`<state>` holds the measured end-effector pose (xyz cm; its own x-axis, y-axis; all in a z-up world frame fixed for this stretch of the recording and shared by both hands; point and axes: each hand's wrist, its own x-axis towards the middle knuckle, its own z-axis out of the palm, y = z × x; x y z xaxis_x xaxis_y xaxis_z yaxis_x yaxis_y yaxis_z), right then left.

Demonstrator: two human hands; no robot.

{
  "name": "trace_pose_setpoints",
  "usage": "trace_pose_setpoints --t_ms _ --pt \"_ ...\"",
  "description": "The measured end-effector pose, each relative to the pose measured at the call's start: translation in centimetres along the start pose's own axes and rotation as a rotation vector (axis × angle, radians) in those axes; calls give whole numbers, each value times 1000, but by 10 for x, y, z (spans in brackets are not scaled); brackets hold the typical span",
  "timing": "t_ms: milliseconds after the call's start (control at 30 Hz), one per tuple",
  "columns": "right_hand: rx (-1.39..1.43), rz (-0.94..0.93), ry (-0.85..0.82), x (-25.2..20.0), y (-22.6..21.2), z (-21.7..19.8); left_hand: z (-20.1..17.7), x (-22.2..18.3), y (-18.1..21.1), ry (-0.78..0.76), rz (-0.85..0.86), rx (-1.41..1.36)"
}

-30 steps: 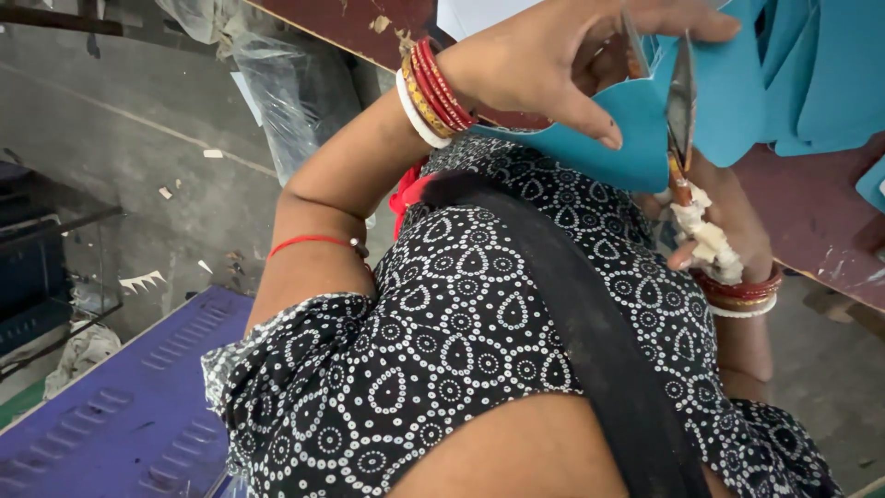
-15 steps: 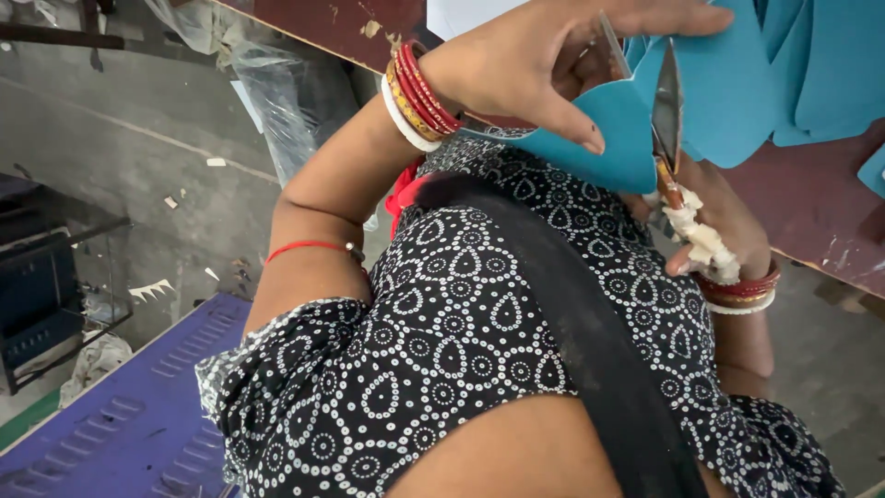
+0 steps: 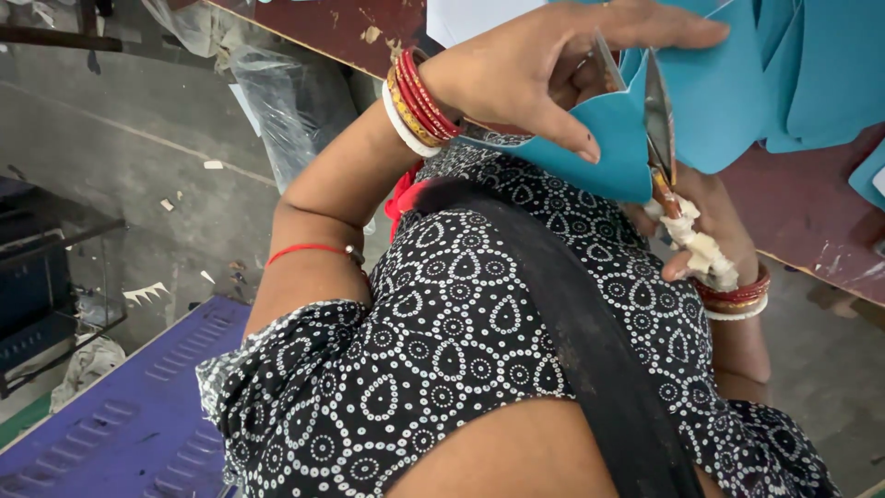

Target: Organizing and trimming blue fabric pieces and paper liners at a workbench.

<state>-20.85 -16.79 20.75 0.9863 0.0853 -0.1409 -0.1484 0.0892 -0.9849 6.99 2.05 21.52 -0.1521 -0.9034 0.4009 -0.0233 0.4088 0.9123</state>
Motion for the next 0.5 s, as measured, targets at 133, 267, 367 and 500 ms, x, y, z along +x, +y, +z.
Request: trace_pose_setpoints --t_ms 133,267,367,500 --pt "-29 22 6 -3 7 -5 0 -9 -11 21 32 218" --pt "-26 24 2 -2 4 -5 3 -1 5 33 0 172" --pt "-146 1 -11 3 -6 -2 4 4 9 44 -93 26" --pt "-4 71 -50 -2 2 -5 5 9 8 22 -86 -67"
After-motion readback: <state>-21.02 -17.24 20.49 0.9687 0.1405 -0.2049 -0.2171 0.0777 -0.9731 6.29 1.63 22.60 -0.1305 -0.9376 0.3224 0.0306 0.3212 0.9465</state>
